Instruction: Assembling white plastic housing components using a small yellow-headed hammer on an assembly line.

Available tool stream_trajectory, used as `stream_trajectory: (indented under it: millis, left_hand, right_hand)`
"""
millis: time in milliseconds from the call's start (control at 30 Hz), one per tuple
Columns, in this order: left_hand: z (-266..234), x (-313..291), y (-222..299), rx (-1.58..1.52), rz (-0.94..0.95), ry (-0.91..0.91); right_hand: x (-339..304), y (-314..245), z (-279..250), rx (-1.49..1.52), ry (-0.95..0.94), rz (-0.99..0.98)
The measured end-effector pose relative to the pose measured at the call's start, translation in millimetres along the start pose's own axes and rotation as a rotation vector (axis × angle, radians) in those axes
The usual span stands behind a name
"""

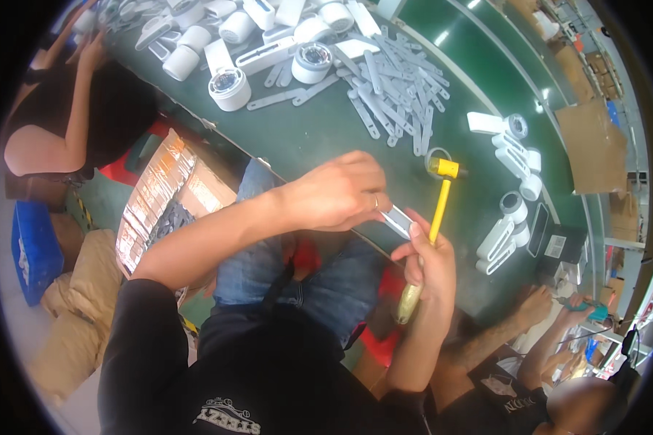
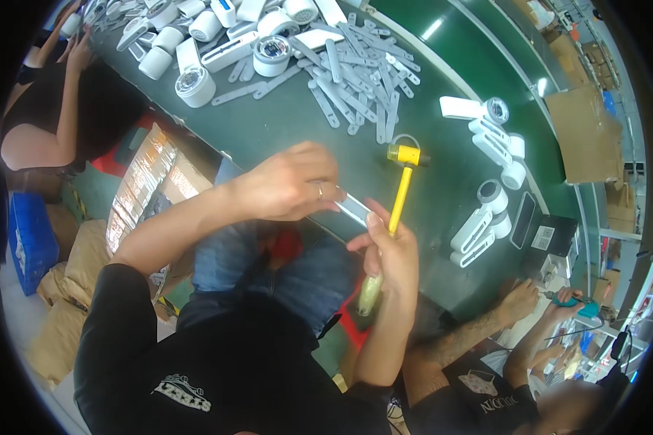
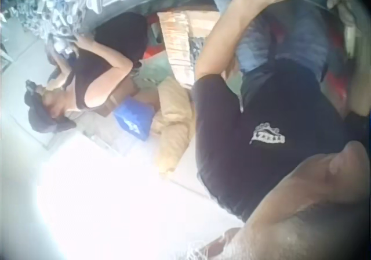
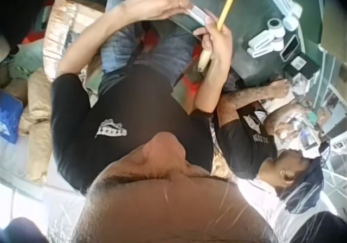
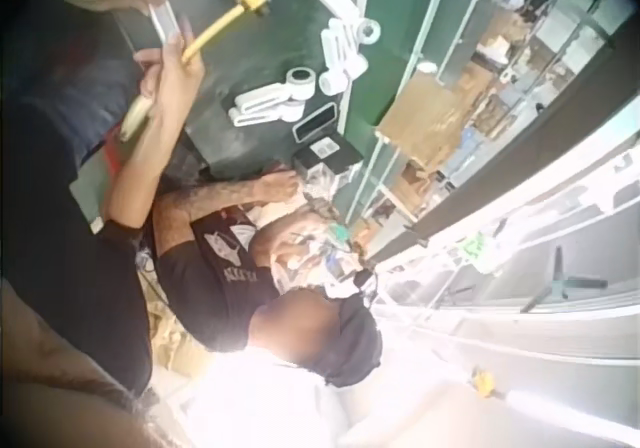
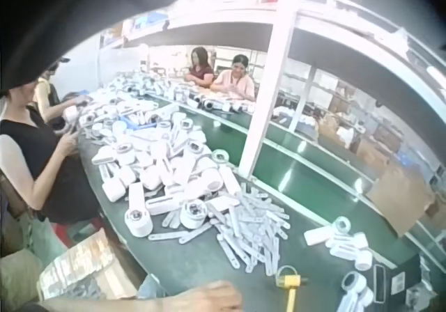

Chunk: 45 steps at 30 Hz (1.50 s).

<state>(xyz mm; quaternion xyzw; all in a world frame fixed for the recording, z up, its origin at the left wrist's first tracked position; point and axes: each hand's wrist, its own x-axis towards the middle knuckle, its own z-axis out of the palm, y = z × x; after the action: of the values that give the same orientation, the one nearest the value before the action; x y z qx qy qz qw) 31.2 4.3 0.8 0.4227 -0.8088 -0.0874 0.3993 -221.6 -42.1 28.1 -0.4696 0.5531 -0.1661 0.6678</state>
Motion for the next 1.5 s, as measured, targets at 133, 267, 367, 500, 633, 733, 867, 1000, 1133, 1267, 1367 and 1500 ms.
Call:
stream_trajectory:
  millis: [133,267,367,500,633,733,867,1000,1133,1267,1367,1500]
  left_hand:
    - [0,-3,1,0.034,0.001,0.018]
    - [2,1,3,0.119,0.046,0.021]
    - [3,12,4,0.191,0.143,-0.047]
    - [7,15,0,0.182,0.197,-0.148]
    - [8,19,-1,0.103,0.192,-0.179]
    - [3,21,-2,0.105,0.172,-0.221]
    - [11,22,0,0.102,0.207,-0.212]
    - [5,19,-1,0.134,0.177,-0.178]
    - [6,19,-1,0.111,0.155,-0.179]
    - [9,18,2,0.105,0.162,-0.18]
    - [5,21,2,0.093,0.115,-0.212]
    - [9,16,-1,0.13,0.181,-0.148]
  right_hand:
    - [0,4,6,0.174,-0.026,0.021]
    - [4,14,6,0.142,0.017,-0.011]
    - [-1,16,10,0.122,0.049,-0.066]
    - [-2,13,16,0.084,0.086,-0.098]
    - [-2,10,15,0.086,0.068,-0.09]
    - [-4,11,16,0.073,0.064,-0.149]
    - [-63,27,9,0.096,0.246,-0.364]
    - [-113,17,13,-0.243,0.286,-0.156]
    - [-129,33,20,-0.182,0.312,-0.13]
    - [-124,42,14,-0.286,0.241,-0.118]
    - [-121,50,15,-0.157,0.285,-0.136]
    - [-137,38,19,-0.148,0.265,-0.159]
